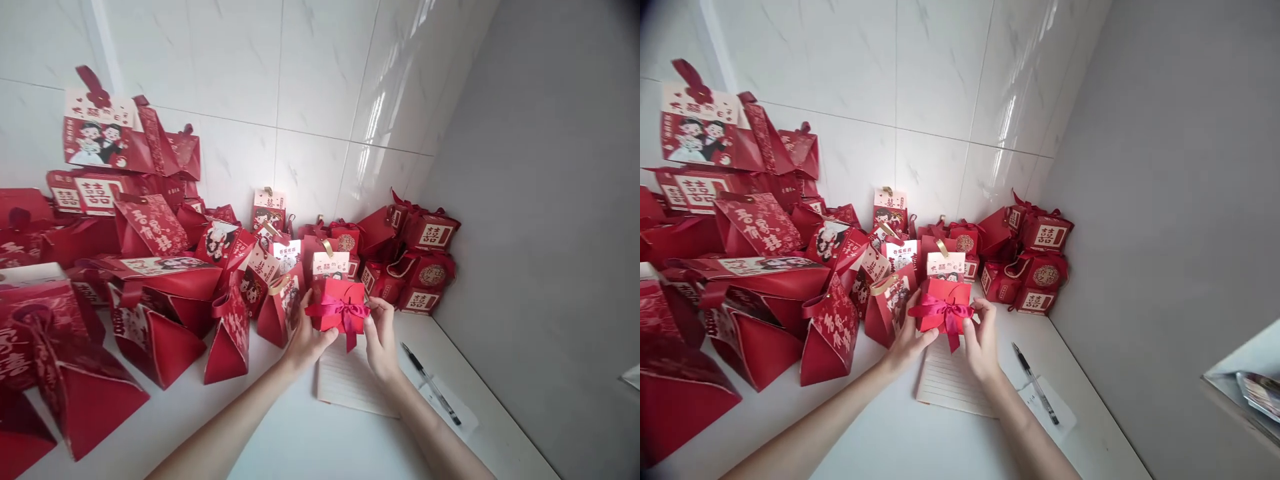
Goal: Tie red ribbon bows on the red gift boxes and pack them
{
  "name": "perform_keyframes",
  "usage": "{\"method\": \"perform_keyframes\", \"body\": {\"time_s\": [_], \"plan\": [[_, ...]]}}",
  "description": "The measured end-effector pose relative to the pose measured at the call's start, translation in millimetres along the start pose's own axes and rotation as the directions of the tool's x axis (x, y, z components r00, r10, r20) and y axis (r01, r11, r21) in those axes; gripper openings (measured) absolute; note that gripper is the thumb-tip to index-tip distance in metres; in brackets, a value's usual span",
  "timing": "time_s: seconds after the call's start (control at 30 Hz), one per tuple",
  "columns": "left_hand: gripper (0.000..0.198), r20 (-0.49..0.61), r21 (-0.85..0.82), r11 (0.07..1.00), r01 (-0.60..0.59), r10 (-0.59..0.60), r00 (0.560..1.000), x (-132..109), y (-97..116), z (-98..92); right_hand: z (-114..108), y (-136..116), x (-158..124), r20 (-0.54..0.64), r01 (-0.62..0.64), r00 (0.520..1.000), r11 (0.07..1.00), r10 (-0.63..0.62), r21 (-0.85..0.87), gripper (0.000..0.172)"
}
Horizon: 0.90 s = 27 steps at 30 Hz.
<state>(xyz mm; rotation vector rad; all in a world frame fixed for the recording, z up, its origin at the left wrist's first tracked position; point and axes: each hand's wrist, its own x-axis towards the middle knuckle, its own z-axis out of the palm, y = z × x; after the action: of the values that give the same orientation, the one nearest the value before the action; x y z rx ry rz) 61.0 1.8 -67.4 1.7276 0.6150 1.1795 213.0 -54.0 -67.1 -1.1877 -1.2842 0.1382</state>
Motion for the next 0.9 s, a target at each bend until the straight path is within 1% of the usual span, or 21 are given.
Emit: {"method": "perform_keyframes", "body": {"time_s": [0.07, 0.13, 0.2, 0.23, 0.3, 0.33, 0.4, 0.43, 0.5, 0.53, 0.6, 0.67, 0.7, 0.73, 0.8, 0.9], "plan": [[0.089, 0.068, 0.020, 1.000, -0.019, 0.017, 0.998, -0.3, -0.9, -1.9, 0.3, -2.4, 3.4, -0.009, -0.034, 0.999, 0.998, 0.034, 0.046, 0.030], [0.088, 0.116, 0.050, 0.999, -0.001, -0.005, 0.993, 0.6, -0.1, -5.2, -0.2, -3.8, 6.5, -0.024, -0.069, 0.997, 0.994, 0.072, 0.087, 0.026], [0.081, 0.144, 0.058, 0.998, 0.033, -0.041, 0.989, 2.8, 0.4, -8.9, -2.2, -4.5, 9.7, -0.010, -0.117, 0.993, 0.989, 0.118, 0.096, 0.025], [0.074, 0.157, 0.045, 0.998, 0.053, -0.059, 0.986, 4.1, -0.1, -10.5, -3.4, -4.7, 11.3, 0.015, -0.147, 0.989, 0.985, 0.147, 0.089, 0.026], [0.057, 0.173, -0.031, 0.994, 0.106, -0.099, 0.980, 6.4, -3.1, -12.4, -5.6, -5.1, 14.0, 0.090, -0.224, 0.972, 0.973, 0.218, 0.063, 0.030], [0.052, 0.173, -0.085, 0.987, 0.138, -0.122, 0.977, 7.2, -5.2, -12.6, -6.5, -5.4, 14.9, 0.120, -0.256, 0.961, 0.966, 0.249, 0.045, 0.032], [0.052, 0.174, -0.178, 0.963, 0.201, -0.170, 0.970, 8.1, -8.8, -11.7, -7.7, -6.3, 15.6, 0.140, -0.283, 0.950, 0.959, 0.280, -0.001, 0.035], [0.053, 0.173, -0.196, 0.955, 0.224, -0.191, 0.966, 8.4, -9.5, -10.8, -8.2, -6.6, 15.4, 0.137, -0.273, 0.952, 0.961, 0.275, -0.034, 0.035], [0.050, 0.138, -0.166, 0.957, 0.239, -0.218, 0.966, 8.8, -7.6, -9.1, -9.3, -6.8, 14.5, 0.135, -0.204, 0.967, 0.974, 0.215, -0.096, 0.037], [0.048, 0.109, -0.134, 0.964, 0.230, -0.217, 0.970, 9.1, -5.1, -8.6, -10.1, -6.4, 14.0, 0.147, -0.156, 0.974, 0.981, 0.172, -0.112, 0.041], [0.043, 0.069, -0.069, 0.982, 0.173, -0.169, 0.983, 10.4, 1.4, -8.8, -11.7, -4.9, 13.2, 0.228, -0.042, 0.971, 0.992, 0.068, -0.118, 0.059], [0.038, 0.088, -0.037, 0.995, 0.093, -0.089, 0.992, 12.1, 7.3, -10.3, -13.2, -3.1, 12.8, 0.353, 0.087, 0.935, 0.988, -0.037, -0.128, 0.083], [0.035, 0.104, -0.028, 0.998, 0.061, -0.057, 0.993, 12.9, 9.3, -11.3, -13.8, -2.5, 12.8, 0.408, 0.145, 0.910, 0.978, -0.073, -0.147, 0.091], [0.032, 0.111, -0.021, 0.999, 0.040, -0.038, 0.993, 13.6, 10.5, -12.4, -14.4, -2.1, 12.9, 0.447, 0.194, 0.889, 0.965, -0.098, -0.175, 0.096], [0.028, 0.108, -0.013, 0.999, 0.029, -0.028, 0.994, 14.7, 10.8, -14.0, -15.8, -2.4, 13.7, 0.473, 0.255, 0.873, 0.940, -0.124, -0.225, 0.096], [0.031, 0.136, -0.046, 0.998, 0.041, -0.034, 0.990, 15.3, 8.6, -14.2, -19.3, -4.2, 16.1, 0.450, 0.284, 0.880, 0.926, -0.149, -0.248, 0.092]]}}
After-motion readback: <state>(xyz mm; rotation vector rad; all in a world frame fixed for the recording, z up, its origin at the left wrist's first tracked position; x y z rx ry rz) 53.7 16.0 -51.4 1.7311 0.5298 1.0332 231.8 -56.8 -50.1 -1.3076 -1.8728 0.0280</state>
